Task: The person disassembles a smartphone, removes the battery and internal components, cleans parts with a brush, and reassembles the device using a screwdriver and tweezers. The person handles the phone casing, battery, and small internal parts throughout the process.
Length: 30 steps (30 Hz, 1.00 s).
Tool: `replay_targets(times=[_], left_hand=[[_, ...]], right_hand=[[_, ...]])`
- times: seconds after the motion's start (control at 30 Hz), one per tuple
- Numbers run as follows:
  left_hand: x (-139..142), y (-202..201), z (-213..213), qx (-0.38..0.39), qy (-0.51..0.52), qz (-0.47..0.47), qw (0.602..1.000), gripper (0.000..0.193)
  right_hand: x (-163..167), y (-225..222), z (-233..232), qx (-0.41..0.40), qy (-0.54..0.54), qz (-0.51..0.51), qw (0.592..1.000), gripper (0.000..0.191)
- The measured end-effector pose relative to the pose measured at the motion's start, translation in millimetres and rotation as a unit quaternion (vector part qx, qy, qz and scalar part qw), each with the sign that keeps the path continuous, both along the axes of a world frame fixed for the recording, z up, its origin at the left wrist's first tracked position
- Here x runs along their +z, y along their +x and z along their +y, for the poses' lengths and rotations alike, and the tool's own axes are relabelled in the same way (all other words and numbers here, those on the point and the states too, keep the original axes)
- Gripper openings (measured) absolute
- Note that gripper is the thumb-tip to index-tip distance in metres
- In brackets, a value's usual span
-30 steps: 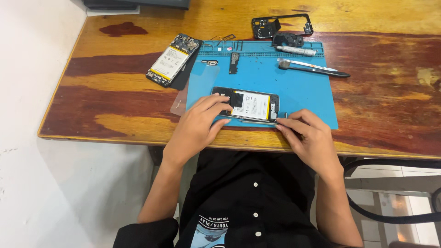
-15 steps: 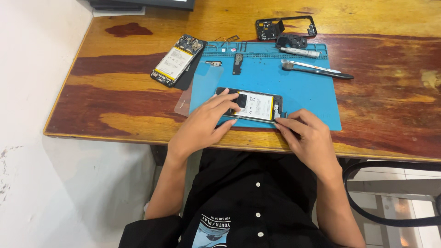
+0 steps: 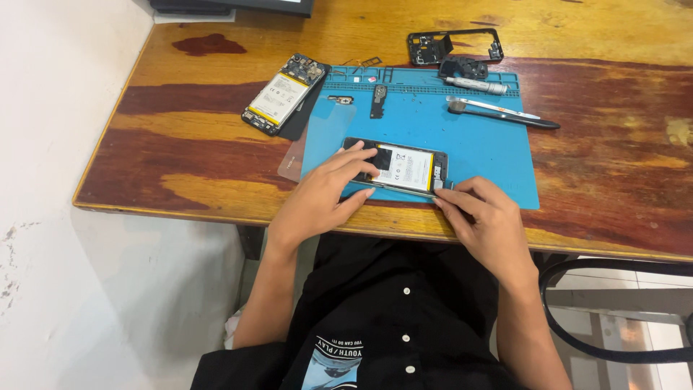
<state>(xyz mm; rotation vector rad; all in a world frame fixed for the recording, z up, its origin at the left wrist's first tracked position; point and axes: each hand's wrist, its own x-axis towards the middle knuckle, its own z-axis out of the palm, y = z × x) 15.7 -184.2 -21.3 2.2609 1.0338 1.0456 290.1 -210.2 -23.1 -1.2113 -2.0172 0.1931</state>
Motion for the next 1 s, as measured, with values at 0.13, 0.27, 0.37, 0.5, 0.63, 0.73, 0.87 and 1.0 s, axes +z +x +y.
replay_targets(times=[0.13,0.27,0.37,0.5,0.63,0.73,0.87,1.0], left_hand=[[-0.7,-0.3,-0.1,0.0,-0.001,0.002,1.0,0.022],[-0.2,-0.5,-0.2,-0.003,0.004,0.004,1.0,0.022],[0.5,-0.5,-0.8,-0.006,0.001,0.001,1.0,0.022],[1.2,-0.4,-0.9,-0.004,-0.003,0.004,1.0,0.022],[1.3,0.1,-1.1,-0.004,-0.005,0.0,1.0,0.023],[1.7,-0.3,-0.9,-0.005,-0.002,-0.003,1.0,0.023],[2.4,-0.5,0.0,-0.008,0.003,-0.002,1.0,0.022],[4.9,1.1,0.3,-0.003,-0.001,0.007,1.0,0.022]], right_hand=[[-1.7,-0.5,0.6,0.012,0.024,-0.005,1.0,0.019],[-3.1,-0.9,0.7,0.01,0.025,-0.009,1.0,0.02],[-3.0,-1.3,0.7,0.013,0.026,-0.013,0.999,0.02],[-0.9,-2.0,1.5,0.024,0.033,-0.017,0.999,0.02],[1.6,-2.8,2.2,0.025,0.004,-0.009,1.0,0.02],[1.5,-3.9,3.5,0.018,-0.02,0.004,1.0,0.02],[-0.9,-3.6,5.2,0.012,-0.036,0.019,0.999,0.023],[-1.7,1.2,4.4,0.03,-0.039,0.021,0.999,0.021]])
